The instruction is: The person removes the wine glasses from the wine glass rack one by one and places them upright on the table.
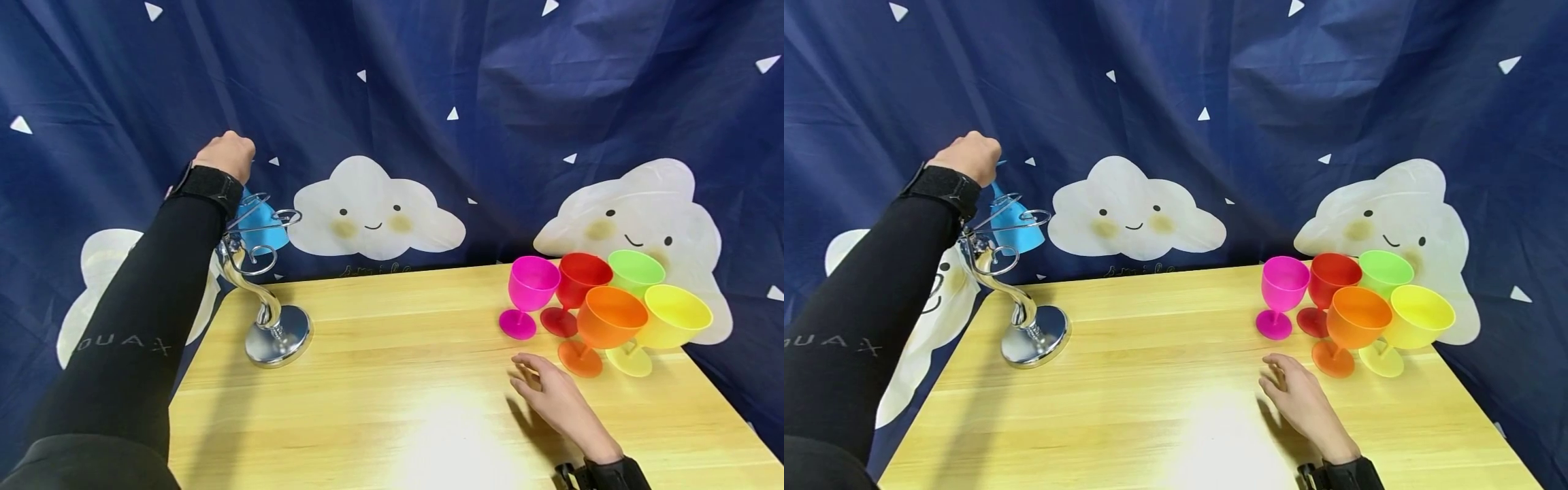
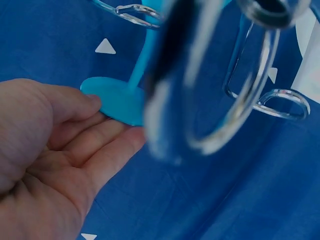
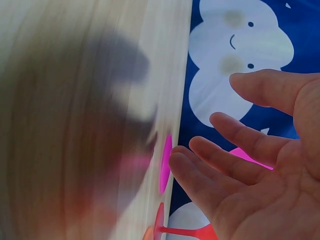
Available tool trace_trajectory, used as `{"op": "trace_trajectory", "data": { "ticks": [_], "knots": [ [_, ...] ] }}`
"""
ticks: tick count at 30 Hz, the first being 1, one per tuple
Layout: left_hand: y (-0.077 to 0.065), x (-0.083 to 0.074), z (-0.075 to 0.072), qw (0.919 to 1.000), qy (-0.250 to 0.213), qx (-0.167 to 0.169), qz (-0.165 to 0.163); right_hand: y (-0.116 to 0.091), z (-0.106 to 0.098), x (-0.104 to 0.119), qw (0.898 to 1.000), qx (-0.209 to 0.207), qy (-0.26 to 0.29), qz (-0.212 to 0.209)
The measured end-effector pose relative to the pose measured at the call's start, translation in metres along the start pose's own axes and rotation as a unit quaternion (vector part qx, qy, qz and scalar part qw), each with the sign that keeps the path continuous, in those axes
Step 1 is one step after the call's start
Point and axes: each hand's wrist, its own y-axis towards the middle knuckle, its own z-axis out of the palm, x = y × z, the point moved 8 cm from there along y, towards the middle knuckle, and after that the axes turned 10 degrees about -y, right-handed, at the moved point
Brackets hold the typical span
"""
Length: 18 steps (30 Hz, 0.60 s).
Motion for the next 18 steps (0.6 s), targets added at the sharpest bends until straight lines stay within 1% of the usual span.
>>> {"op": "trace_trajectory", "data": {
  "ticks": [4, 7, 12, 18],
  "knots": [
    [0.009, 0.004, 0.007, 0.9999, -0.011, -0.005, 0.004, 0.001, 0.000, 0.001, 1.000, 0.005, 0.001, 0.000],
    [0.013, 0.002, 0.012, 0.9998, -0.018, 0.004, 0.009, 0.002, 0.001, 0.002, 1.000, 0.010, 0.005, 0.000],
    [0.016, -0.010, 0.015, 0.9989, -0.040, 0.021, 0.016, 0.003, 0.001, 0.003, 1.000, 0.015, 0.004, 0.000],
    [0.018, -0.033, 0.012, 0.9962, -0.082, 0.004, 0.029, 0.003, 0.001, 0.004, 1.000, 0.006, 0.000, -0.009]
  ]
}}
